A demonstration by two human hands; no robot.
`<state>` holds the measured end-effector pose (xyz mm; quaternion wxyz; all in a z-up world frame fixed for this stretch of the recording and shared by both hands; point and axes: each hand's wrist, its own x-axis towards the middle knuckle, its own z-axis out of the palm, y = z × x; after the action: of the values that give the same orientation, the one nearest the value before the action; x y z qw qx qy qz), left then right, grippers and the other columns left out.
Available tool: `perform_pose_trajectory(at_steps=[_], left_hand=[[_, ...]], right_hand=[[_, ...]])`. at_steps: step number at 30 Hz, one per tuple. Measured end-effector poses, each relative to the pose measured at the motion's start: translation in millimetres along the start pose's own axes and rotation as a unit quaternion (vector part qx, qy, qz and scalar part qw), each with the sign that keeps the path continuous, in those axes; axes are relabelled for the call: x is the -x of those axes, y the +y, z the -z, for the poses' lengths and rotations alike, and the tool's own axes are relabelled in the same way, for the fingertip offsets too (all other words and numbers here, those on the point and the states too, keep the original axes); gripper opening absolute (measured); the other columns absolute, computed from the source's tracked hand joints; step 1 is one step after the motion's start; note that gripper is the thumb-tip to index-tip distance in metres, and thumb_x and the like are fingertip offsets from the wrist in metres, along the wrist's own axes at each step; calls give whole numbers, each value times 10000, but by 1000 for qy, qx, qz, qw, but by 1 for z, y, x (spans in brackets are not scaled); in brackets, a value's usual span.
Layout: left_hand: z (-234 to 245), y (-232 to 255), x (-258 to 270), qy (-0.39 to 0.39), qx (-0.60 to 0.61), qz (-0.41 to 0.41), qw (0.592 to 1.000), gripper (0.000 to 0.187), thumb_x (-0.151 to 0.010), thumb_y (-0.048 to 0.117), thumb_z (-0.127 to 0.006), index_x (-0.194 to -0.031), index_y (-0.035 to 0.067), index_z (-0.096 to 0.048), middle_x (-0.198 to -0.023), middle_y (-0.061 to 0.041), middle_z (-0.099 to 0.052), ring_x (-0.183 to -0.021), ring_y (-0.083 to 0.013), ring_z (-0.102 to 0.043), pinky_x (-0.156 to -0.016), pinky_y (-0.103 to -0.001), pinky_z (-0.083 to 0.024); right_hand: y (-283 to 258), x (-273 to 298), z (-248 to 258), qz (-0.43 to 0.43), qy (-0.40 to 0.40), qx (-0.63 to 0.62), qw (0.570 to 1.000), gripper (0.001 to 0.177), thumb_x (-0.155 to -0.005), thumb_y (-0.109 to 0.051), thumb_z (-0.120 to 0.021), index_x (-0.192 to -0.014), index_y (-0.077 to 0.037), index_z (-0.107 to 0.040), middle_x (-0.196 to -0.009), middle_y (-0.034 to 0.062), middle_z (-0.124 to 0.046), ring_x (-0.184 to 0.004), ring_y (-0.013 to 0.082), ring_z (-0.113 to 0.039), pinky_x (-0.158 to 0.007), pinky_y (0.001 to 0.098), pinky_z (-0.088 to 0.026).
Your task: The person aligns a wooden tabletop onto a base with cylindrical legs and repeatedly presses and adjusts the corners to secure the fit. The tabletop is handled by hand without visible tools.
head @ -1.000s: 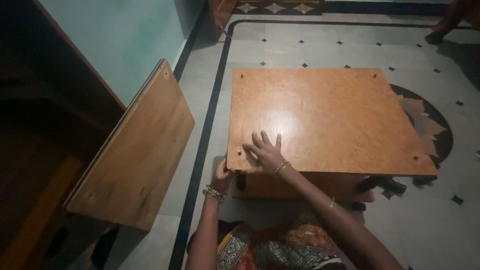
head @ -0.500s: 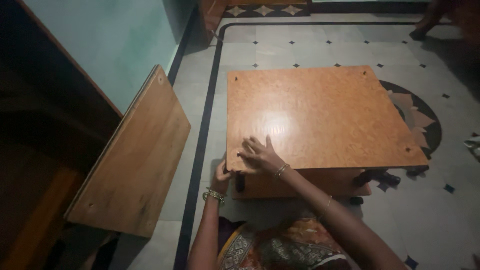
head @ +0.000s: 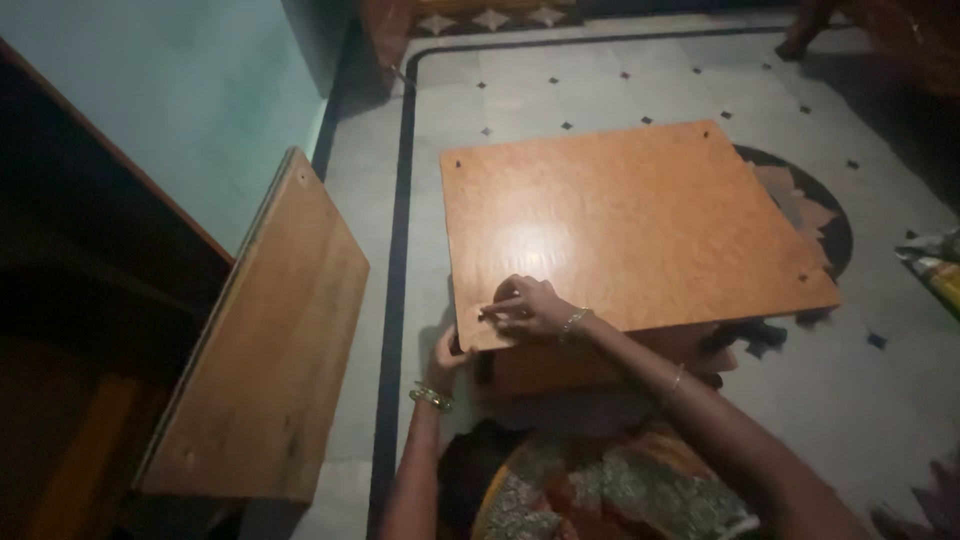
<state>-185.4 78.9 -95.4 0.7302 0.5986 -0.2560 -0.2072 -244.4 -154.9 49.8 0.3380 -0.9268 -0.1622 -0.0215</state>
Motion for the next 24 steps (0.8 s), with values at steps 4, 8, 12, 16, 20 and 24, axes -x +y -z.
perform_pose_trajectory(at_steps=[4, 8, 12, 16, 20, 24], left_hand=[[4, 3, 4, -9, 21, 45, 999, 634, -833, 243, -752, -1376, -21, -560, -1156, -96, -708, -1016, -169, -638, -866, -319, -531], [5, 10, -1, -16, 44, 23, 999, 644, -822, 203, -738, -1398, -24, -559, -1226, -71, -681, -1095, -149, -619, -941, -291, -498], [2, 16, 3, -27, 50, 20, 998, 653, -821, 207, -750, -1399, -21, -549, -1225, -70, -675, -1095, -151, -611, -942, -295, -491], [2, 27, -1, -34, 58, 20, 998, 679, -797, 230, -773, -1385, -13, -535, -1228, -61, -669, -1106, -152, -620, -969, -293, -500], [-3, 30, 1, -20, 23, 12, 999, 645, -820, 263, -775, -1354, -34, -568, -1200, -79, -679, -1076, -162, -620, -947, -300, -508], [-3, 36, 3, -8, 20, 37, 999, 663, -800, 280, -766, -1358, -15, -562, -1168, -65, -687, -1040, -155, -628, -894, -293, -519]], right_hand=[[12, -33, -10, -77, 22, 43, 996, 337, -732, -261, -855, -1053, -161, -823, -1033, 81, -691, -1027, 276, -626, -881, 365, -517], [27, -61, -6, -134, -32, -23, 990, 395, -664, -305, -900, -987, -95, -808, -920, 97, -759, -852, 236, -745, -770, 326, -597], [29, -67, -4, -237, -71, -51, 968, 401, -609, -314, -918, -908, -81, -787, -880, 73, -790, -806, 205, -750, -730, 313, -598], [28, -72, -5, -181, -57, -5, 982, 431, -597, -340, -938, -873, -55, -768, -847, 101, -769, -784, 224, -734, -715, 324, -595], [36, -71, -13, -176, -48, 15, 983, 443, -622, -388, -925, -862, -52, -763, -830, 107, -755, -777, 225, -731, -718, 329, -601], [44, -66, -16, -79, 13, 67, 995, 443, -667, -390, -947, -836, -27, -760, -854, 183, -695, -807, 306, -668, -702, 382, -566]])
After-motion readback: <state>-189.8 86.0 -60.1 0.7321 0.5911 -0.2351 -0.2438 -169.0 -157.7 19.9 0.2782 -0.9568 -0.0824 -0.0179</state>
